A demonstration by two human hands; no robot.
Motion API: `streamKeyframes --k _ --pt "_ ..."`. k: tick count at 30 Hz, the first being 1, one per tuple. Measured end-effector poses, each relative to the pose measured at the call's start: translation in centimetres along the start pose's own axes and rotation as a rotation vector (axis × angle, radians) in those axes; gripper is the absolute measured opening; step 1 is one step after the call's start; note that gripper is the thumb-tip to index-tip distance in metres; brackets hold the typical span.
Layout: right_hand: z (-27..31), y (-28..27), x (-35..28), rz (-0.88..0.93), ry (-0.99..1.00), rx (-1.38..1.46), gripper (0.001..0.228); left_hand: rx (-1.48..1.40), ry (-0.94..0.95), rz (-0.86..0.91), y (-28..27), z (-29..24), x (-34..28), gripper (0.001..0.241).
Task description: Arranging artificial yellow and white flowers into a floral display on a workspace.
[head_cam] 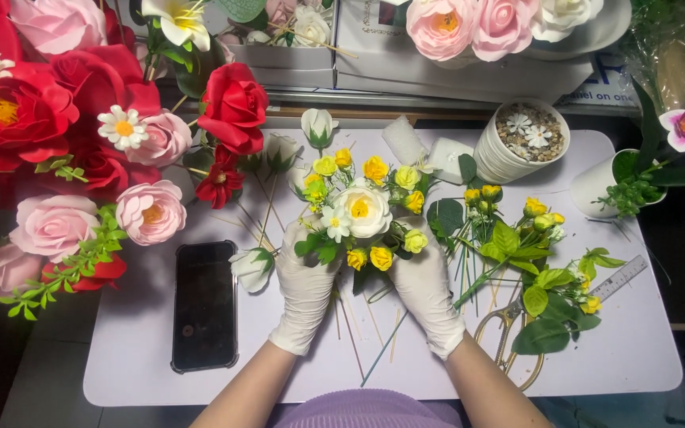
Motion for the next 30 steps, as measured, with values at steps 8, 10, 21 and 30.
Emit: streamKeyframes --k 8,10,21,30 --pt "-0.4 0.2 0.1 -0.002 -0.034 0.012 0.033 -0.104 0.034 0.0 0.6 -0.9 -0.3 0.036" --pt "-1.4 0.1 0.4 -0.003 -0.041 -0.009 0.033 -0.071 0.062 -0.005 0.3 -1.1 -0.1 0.035" --pt "-1.4 -0.1 0.4 -0.008 -0.099 0.024 0.028 -0.019 0.263 -0.011 0.4 -1.9 0.0 0.027" --pt "-0.7 -0.2 0.2 -0.021 -0.127 0.03 0.028 0.384 0.505 -0.176 0.7 -3.6 -0.4 0.029"
Point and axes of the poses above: each hand's wrist, its own x-axis towards the middle knuckle, its own y-axis out of the palm, z = x × y, the point moved 8 cm from there along x, towards the middle knuckle, and after that the axes turned 4 degrees about -y, right-handed, at the moved point
